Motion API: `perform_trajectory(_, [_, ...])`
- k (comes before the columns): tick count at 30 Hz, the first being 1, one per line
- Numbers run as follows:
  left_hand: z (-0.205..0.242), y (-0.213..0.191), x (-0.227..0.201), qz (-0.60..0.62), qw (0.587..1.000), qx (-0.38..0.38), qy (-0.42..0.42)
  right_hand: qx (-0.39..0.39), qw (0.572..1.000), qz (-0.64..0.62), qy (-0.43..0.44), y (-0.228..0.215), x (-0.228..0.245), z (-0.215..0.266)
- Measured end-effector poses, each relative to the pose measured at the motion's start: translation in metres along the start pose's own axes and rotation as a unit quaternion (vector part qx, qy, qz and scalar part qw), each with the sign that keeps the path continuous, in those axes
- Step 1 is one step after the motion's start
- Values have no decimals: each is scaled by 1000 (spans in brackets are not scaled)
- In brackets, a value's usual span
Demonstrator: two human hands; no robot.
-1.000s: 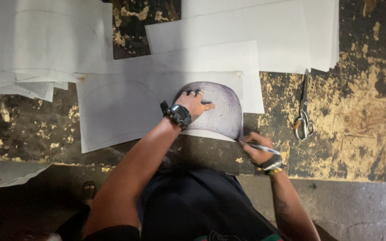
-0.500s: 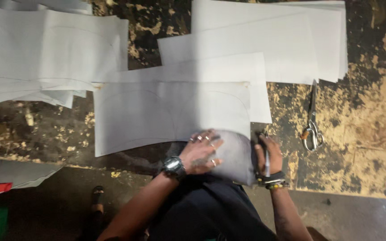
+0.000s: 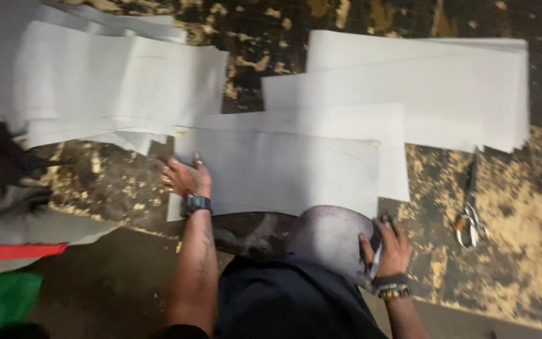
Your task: The person uses a dark semi-circular template and a pen to trace outlines onto white paper sheets on a workbench. They repeatedly position the template, trace the curve, and move the traced sheet aside to a growing pile.
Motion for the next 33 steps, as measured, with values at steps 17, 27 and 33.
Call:
perform_trajectory(17, [-239, -124, -76, 19, 989, -54, 139, -39, 999, -17, -31, 1, 24, 0])
perform_trajectory(27, [-74, -75, -170, 46, 911, -62, 405, 100, 984, 119, 92, 15, 22, -7])
perform_trajectory(33, [181, -72, -212, 251, 787, 180, 534, 87, 968, -31, 232, 24, -13, -11])
Point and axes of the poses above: each hand's wrist, its own z-axis away from the middle knuckle, its own y-axis out of the palm, x = y × z, the point moved 6 cm from there along -z, towards the middle knuckle, and after that the axes turned 15 degrees about -x, right-handed, at the moved point
